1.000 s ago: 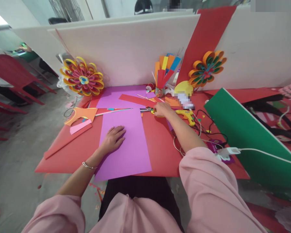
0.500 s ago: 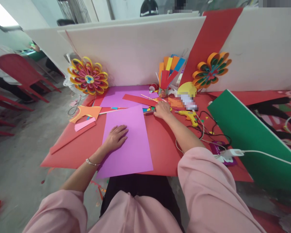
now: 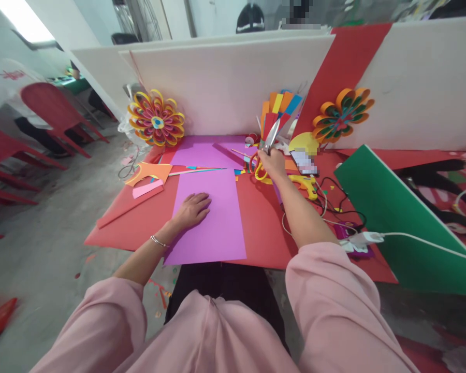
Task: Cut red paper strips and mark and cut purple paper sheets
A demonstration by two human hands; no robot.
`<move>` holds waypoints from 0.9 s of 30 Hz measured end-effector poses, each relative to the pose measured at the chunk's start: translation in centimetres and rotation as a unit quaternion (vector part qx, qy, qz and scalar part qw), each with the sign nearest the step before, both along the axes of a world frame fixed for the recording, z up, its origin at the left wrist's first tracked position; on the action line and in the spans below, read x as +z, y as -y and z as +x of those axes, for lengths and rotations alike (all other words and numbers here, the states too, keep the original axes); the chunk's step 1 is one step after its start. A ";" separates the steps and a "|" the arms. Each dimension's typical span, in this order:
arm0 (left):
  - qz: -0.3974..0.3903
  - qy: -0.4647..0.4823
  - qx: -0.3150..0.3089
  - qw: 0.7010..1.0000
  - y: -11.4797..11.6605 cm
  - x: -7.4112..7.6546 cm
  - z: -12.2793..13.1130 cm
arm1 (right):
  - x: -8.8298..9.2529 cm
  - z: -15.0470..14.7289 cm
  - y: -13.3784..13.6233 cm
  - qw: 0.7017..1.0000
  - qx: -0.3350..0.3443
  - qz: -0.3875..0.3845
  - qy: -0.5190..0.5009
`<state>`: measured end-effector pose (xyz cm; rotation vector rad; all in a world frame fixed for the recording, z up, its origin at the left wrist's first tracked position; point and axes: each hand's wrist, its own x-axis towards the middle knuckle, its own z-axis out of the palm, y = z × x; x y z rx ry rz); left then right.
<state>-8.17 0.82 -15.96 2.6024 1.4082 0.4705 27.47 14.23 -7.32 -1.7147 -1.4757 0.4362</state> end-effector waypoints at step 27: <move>-0.423 0.542 0.160 0.708 12.2 2.2 2.9 | -5.6 -9.2 16.7 0.703 0.169 -0.205 -0.660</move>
